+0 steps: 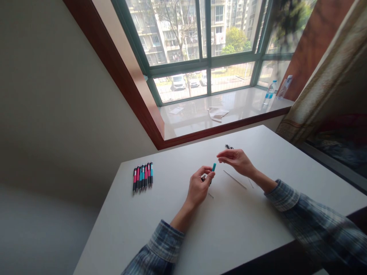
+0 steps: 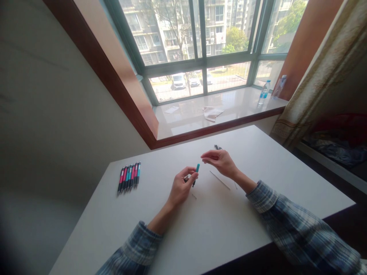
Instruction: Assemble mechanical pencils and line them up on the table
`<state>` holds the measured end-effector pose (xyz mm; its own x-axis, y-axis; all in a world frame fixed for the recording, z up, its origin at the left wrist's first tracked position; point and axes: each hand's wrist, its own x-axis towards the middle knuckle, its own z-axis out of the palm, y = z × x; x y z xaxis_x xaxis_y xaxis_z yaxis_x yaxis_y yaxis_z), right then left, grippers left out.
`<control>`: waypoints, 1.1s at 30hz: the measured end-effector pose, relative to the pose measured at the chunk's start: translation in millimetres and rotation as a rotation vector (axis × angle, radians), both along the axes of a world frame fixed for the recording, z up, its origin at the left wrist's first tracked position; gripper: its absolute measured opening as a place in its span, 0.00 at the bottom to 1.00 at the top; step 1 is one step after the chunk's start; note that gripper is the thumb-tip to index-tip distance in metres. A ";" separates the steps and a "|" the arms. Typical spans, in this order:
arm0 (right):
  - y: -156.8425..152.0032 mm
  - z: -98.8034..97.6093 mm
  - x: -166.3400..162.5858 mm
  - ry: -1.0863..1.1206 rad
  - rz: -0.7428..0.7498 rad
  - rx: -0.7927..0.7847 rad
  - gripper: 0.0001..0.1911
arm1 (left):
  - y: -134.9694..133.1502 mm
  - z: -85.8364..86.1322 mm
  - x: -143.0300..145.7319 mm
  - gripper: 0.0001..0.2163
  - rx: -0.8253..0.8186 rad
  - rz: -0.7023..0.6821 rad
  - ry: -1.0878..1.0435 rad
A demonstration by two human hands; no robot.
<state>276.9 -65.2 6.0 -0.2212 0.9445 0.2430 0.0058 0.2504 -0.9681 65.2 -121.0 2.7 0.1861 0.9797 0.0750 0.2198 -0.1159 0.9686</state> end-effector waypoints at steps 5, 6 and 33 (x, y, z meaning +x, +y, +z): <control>-7.2 3.5 -5.8 -0.004 0.053 0.054 0.18 | 0.5 -0.4 0.8 0.15 -0.007 0.010 0.016; -8.5 4.6 -6.4 -0.007 0.060 0.056 0.17 | 0.7 -0.7 0.8 0.15 -0.008 0.008 0.021; -89.8 17.8 -50.8 -0.598 0.181 0.275 0.08 | 12.8 -4.1 -6.8 0.13 0.064 0.355 -0.183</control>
